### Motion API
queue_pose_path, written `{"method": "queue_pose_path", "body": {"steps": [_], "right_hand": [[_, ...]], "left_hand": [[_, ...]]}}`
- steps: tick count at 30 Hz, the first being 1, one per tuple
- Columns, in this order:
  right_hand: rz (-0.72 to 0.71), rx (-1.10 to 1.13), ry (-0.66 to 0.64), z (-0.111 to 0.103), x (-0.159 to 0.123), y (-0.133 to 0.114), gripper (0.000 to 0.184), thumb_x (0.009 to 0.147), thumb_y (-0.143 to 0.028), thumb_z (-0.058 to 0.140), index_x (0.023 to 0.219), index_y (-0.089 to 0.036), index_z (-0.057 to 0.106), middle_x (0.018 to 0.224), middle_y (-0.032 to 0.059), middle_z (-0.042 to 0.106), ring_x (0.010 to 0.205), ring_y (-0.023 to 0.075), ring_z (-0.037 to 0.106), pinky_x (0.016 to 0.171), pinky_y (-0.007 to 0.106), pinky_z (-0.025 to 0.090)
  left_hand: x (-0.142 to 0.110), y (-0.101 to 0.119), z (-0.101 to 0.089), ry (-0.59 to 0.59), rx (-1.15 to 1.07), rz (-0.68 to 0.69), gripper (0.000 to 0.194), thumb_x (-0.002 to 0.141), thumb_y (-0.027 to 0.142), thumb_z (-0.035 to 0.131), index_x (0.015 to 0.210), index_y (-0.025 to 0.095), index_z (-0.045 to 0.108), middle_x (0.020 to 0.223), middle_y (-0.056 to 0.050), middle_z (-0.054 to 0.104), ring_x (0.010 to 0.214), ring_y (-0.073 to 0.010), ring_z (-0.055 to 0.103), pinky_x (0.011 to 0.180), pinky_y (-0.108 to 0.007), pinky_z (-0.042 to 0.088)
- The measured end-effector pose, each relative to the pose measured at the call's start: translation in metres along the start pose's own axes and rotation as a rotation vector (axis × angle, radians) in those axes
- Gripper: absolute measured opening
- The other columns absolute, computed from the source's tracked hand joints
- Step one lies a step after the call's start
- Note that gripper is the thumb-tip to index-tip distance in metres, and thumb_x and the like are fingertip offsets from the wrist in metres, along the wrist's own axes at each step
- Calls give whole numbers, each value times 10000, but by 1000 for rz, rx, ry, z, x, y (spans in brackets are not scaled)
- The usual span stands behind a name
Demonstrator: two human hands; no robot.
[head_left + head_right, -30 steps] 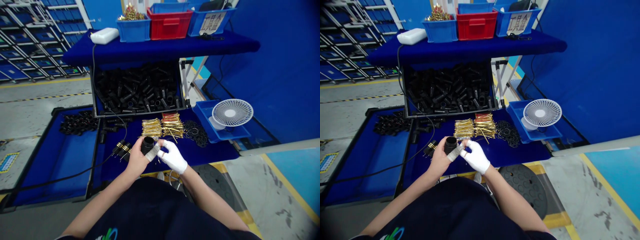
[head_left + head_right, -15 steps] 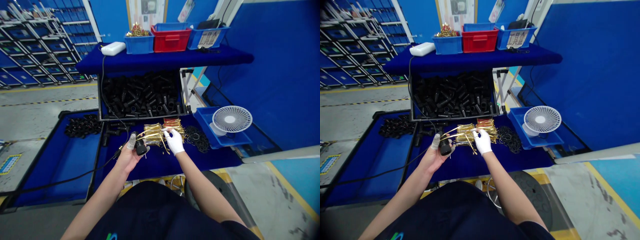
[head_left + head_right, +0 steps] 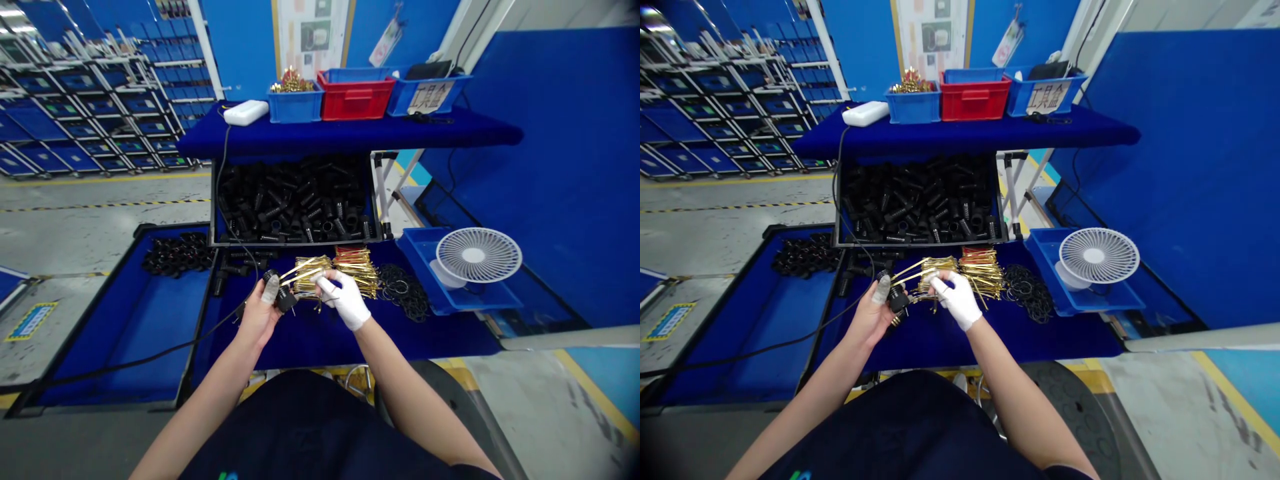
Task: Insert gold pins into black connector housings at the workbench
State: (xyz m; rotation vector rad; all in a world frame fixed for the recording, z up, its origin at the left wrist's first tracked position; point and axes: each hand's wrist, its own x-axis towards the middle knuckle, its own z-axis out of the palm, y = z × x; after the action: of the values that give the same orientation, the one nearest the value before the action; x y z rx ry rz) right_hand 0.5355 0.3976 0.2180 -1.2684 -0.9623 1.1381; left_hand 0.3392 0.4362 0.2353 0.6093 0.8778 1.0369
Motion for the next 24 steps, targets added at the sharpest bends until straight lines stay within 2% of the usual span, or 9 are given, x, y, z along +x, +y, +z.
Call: {"method": "queue_pose_path", "body": {"steps": [2,4,6,8,10,12,17,20,24], "right_hand": [[-128,-243,200,-7,6,5,310,910,-458,591,985,-193,734,754,40,692,528,139,531,485,267,417],[-290,-537,310,-18,13,10,277,928,-380,555,1018,-212,756,904,78,730,775,220,659,717,361,540],[-385,-737,311,-26,18,13,274,921,-306,550,1089,-227,751,1043,97,729,989,267,666,926,437,523],[-415,-761,303,-28,19,12,315,905,-276,569,1180,-227,713,1103,98,714,1065,273,652,1011,467,493],[-435,-661,315,-21,15,7,306,887,-285,609,1171,-218,700,1087,86,712,1056,266,654,1021,471,493],[-462,-533,267,-8,6,-3,219,876,-317,654,1060,-219,718,1017,67,724,992,255,670,977,455,519],[-563,-329,-87,12,-16,-26,140,845,-327,734,949,-234,722,885,34,714,825,197,675,808,355,563],[-604,-320,-66,10,-23,-30,78,866,-306,706,868,-228,709,825,29,685,785,184,659,763,340,558],[-637,-339,40,7,-30,-28,45,873,-279,696,886,-238,710,848,36,705,822,200,665,789,367,558]], "left_hand": [[2,3,-2,4,12,39,470,720,423,858,1032,187,597,863,-8,677,744,-139,687,724,-297,607],[3,7,-4,5,38,98,447,730,409,853,1027,187,603,842,10,658,746,-125,676,757,-299,606],[4,10,-5,2,54,123,438,732,399,852,1024,186,605,835,15,655,751,-124,676,771,-302,607],[3,12,-4,3,37,78,464,724,421,855,1033,184,602,858,-6,677,755,-147,692,750,-323,616],[0,11,0,-9,2,-30,496,726,461,844,1050,174,603,910,-48,708,758,-180,710,724,-354,626],[-4,8,5,-54,-13,-157,505,741,486,826,1060,158,613,932,-80,725,738,-197,720,694,-369,632],[-17,-4,12,-288,50,-362,479,775,463,803,1071,122,643,865,-106,736,665,-219,726,609,-353,629],[-21,-7,13,-350,34,-471,474,811,482,763,1078,109,644,873,-131,741,660,-236,732,588,-375,631],[-24,-8,17,-299,-12,-463,508,762,493,805,1067,126,632,874,-116,742,656,-238,735,601,-372,632]]}}
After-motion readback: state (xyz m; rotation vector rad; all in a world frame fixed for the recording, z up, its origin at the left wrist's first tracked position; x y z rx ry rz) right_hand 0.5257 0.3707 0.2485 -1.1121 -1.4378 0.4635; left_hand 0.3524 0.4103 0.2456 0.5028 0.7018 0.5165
